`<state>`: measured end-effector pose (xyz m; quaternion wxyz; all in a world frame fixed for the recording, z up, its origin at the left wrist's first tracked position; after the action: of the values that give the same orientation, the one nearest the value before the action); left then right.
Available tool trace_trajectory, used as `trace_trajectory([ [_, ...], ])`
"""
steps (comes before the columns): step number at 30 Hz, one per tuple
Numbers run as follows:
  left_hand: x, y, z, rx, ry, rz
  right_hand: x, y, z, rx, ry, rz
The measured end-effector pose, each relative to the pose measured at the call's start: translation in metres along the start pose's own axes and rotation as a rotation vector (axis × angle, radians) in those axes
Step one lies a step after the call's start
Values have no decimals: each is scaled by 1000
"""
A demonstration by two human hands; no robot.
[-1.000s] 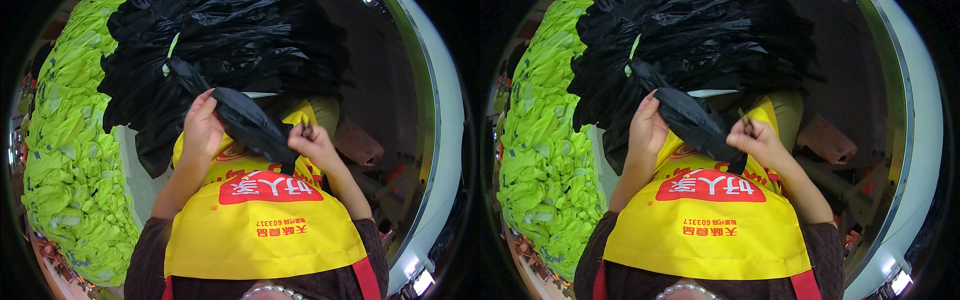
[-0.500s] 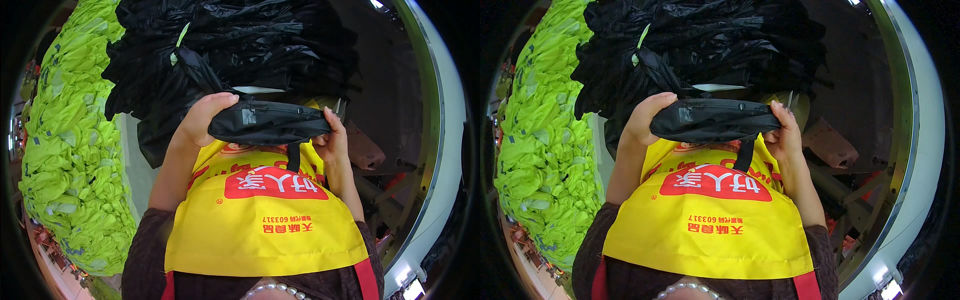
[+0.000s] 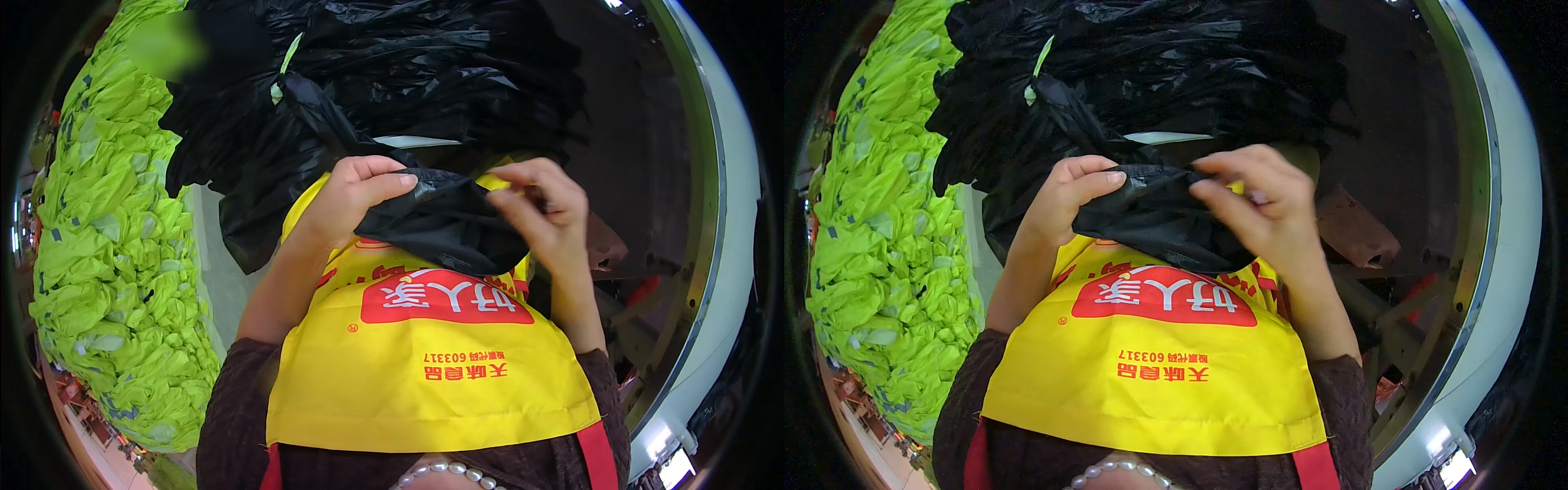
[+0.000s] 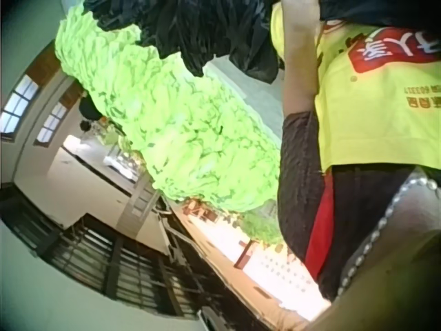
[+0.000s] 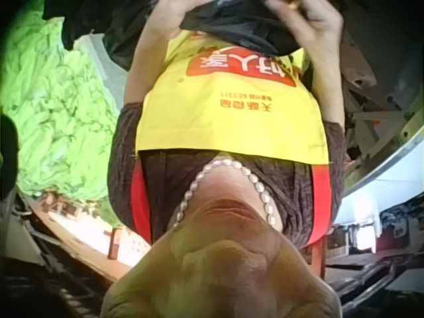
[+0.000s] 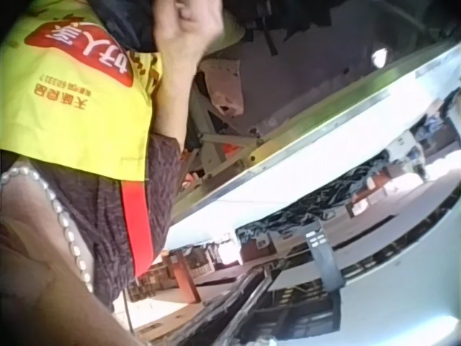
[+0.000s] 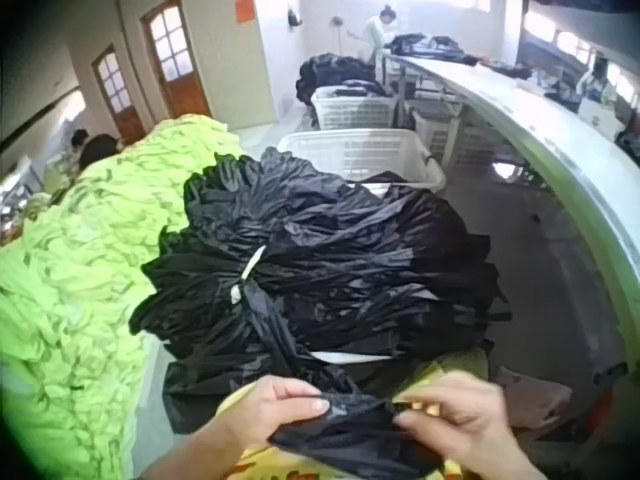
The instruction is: The person uses scissors to cut open black plastic bags and remove small white labels or tags from them. The person handles the bags one at a time, cutting and peeling off the tags, then placing the opened bags into a white basket.
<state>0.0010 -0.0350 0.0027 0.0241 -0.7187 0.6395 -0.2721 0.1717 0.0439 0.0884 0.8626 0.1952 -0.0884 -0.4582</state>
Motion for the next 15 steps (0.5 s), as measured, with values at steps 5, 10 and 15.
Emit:
trace_trajectory([
  [5,0,-18,-2,-63,-3,94,-7,-41,7,45,160,108],
  [10,1,-24,7,-12,34,81,-8,-41,8,241,164,143],
  [15,5,-42,7,-234,18,205,-3,-48,-13,-210,-277,435],
])
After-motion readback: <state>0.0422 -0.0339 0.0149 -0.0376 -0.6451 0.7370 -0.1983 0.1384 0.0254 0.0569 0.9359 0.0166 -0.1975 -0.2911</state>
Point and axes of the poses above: each hand's wrist, its own x-axis away from the middle knuckle, its own y-axis out of the back of the hand, z = x × y, the point moved 9 cm from there along -x, towards the middle knuckle, and after that the axes turned 9 degrees about -y, right-handed, at the moved point
